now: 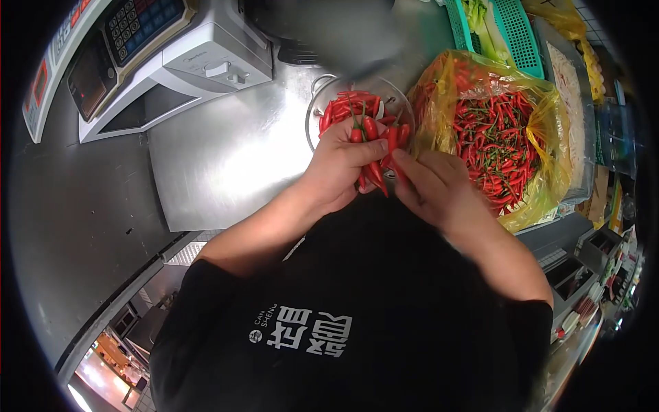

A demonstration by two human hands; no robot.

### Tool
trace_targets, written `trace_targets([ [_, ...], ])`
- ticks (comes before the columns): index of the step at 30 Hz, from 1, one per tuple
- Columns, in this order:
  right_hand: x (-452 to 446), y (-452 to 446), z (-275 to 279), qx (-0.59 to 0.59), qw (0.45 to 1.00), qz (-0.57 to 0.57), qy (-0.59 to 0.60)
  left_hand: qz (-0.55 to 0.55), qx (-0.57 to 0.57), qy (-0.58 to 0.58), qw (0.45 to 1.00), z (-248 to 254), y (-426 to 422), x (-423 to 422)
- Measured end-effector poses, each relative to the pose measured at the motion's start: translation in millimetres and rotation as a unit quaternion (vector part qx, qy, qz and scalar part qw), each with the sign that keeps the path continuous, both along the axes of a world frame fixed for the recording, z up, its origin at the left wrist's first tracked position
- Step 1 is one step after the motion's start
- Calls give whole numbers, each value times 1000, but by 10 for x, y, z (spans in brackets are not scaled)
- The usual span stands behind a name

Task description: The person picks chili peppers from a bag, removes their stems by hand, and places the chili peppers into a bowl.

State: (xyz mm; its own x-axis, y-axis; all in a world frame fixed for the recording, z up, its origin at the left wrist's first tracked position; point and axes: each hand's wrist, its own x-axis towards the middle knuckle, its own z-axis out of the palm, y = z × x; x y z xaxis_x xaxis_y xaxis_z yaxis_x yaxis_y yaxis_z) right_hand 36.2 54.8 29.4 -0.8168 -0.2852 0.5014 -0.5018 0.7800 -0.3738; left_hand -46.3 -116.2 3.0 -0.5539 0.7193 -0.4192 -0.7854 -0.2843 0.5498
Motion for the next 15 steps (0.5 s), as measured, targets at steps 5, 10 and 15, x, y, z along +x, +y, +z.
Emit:
trace_targets([
  [5,-13,8,-78,-1,1000,9,3,50,-6,-47,998,-4,19,40],
  [10,-2,-15,-117,4,1000,3,-8,67,-1,52,996,-72,39,82],
  [15,-53,-7,-81,-136,978,-38,-156,70,-100,195,973,-55,28,69],
])
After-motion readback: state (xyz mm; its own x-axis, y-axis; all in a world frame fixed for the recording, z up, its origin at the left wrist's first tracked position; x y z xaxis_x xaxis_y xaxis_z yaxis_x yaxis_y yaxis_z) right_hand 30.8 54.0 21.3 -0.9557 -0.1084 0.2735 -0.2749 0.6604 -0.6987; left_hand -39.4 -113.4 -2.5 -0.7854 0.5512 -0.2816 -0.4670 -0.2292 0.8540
